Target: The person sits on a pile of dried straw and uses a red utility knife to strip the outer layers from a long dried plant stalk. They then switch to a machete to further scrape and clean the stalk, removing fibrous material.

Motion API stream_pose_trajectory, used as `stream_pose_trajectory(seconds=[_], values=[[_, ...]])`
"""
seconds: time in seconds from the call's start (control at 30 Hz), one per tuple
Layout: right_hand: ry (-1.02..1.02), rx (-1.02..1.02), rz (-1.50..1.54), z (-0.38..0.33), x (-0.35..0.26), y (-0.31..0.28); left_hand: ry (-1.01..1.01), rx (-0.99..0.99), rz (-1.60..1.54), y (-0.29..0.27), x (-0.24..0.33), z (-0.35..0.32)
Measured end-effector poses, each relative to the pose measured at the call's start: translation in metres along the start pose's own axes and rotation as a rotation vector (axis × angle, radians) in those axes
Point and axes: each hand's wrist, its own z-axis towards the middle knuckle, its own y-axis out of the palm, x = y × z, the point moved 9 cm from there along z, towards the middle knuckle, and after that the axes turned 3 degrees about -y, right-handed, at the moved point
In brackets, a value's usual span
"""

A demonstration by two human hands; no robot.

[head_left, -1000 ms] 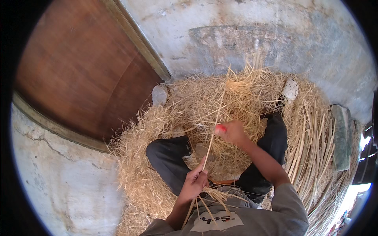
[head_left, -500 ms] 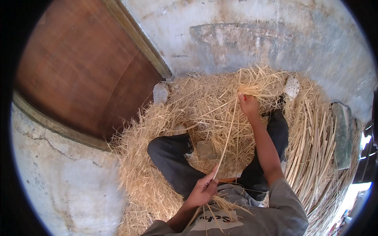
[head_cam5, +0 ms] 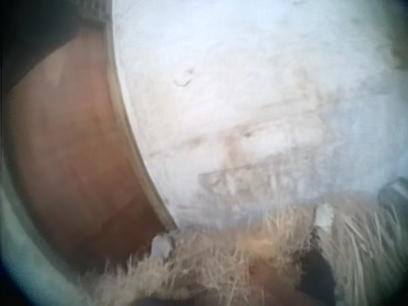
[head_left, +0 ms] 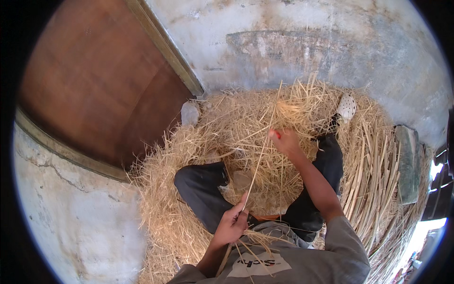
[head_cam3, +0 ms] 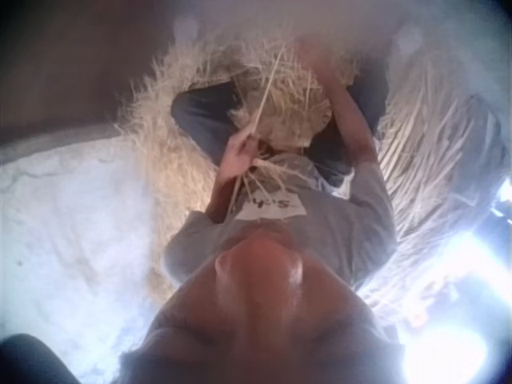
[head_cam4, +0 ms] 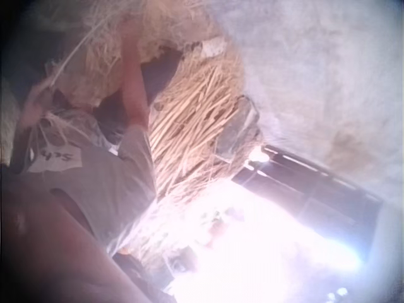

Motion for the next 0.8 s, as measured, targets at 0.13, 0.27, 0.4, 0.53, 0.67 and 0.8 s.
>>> stream_pose_trajectory(seconds=[0.13, 0.27, 0.4, 0.53, 0.67, 0.8], values=[[-0.050, -0.007, -0.110, -0.010, -0.003, 0.014, 0.004, -0.016, 0.019, 0.004, 0.000, -0.005], [0.368, 0.173, 0.200, 0.015, 0.109, 0.006, -0.039, -0.097, -0.038, 0.020, -0.012, -0.013], [-0.090, 0.004, -0.038, 0.000, 0.004, 0.014, 0.032, 0.005, -0.054, -0.006, -0.008, -0.016], [-0.042, -0.018, 0.082, -0.009, -0.005, 0.009, 0.012, 0.008, 0.008, -0.001, -0.011, -0.017], [0.149, -0.005, 0.106, 0.007, 0.042, 0.006, -0.013, -0.038, 0.048, 0.007, -0.008, -0.021], [-0.204, -0.113, -0.145, -0.016, -0.001, 0.024, -0.036, -0.036, 0.064, 0.001, -0.004, -0.025]])
